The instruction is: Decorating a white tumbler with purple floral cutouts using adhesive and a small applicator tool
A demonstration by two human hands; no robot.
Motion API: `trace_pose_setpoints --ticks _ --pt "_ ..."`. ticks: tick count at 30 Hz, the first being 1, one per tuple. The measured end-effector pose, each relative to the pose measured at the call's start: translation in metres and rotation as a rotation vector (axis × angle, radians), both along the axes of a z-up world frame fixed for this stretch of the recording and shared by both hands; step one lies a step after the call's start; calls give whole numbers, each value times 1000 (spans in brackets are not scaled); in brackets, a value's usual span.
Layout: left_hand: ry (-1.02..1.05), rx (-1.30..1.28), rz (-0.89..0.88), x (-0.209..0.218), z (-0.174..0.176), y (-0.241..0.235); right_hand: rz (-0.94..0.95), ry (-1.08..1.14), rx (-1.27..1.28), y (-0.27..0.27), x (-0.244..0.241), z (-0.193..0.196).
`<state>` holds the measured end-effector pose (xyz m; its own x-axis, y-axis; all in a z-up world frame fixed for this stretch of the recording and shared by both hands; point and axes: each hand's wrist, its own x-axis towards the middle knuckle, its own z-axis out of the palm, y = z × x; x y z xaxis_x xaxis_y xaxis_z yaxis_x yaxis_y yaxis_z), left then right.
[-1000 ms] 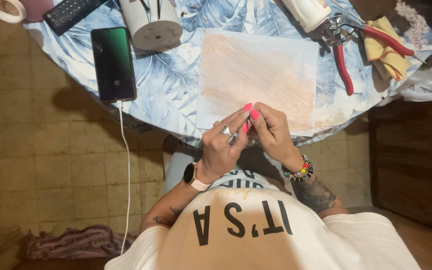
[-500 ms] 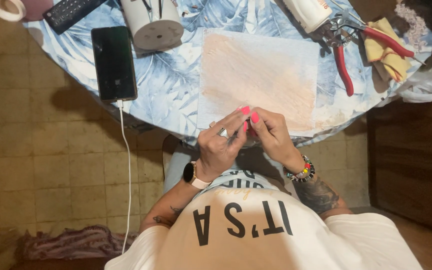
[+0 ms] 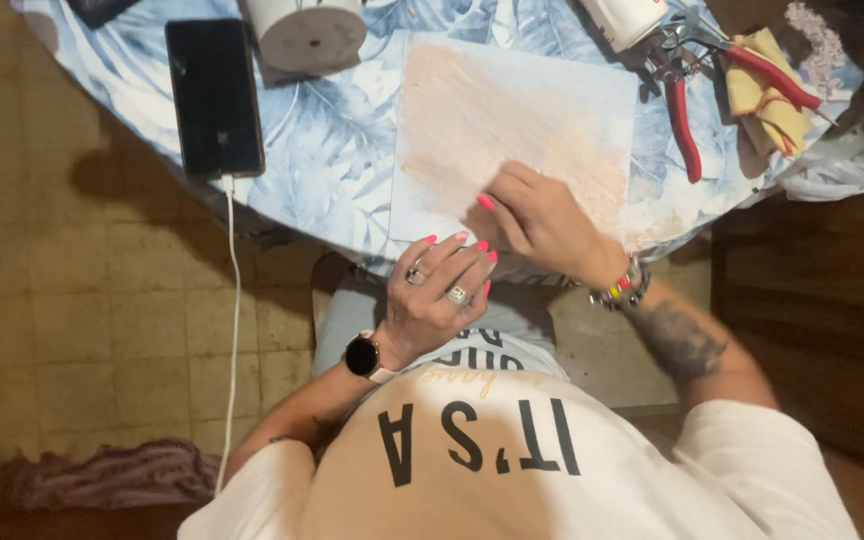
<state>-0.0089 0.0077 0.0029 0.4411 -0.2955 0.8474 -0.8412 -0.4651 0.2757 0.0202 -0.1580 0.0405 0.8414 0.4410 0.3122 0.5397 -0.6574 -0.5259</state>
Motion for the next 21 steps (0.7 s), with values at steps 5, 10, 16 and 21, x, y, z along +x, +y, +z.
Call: trace_pose_setpoints --ticks 5,10,16,21 --pt "15 100 75 -9 -26 -5 232 -270 -288 25 34 -4" --pt "10 117 101 -8 -23 -6 378 -285 -339 4 24 -3" --pt "5 113 105 -6 -22 -5 170 -178 -547 -70 -23 -12" --pt "24 108 85 -8 -24 -5 167 -219 -413 -38 -4 -21"
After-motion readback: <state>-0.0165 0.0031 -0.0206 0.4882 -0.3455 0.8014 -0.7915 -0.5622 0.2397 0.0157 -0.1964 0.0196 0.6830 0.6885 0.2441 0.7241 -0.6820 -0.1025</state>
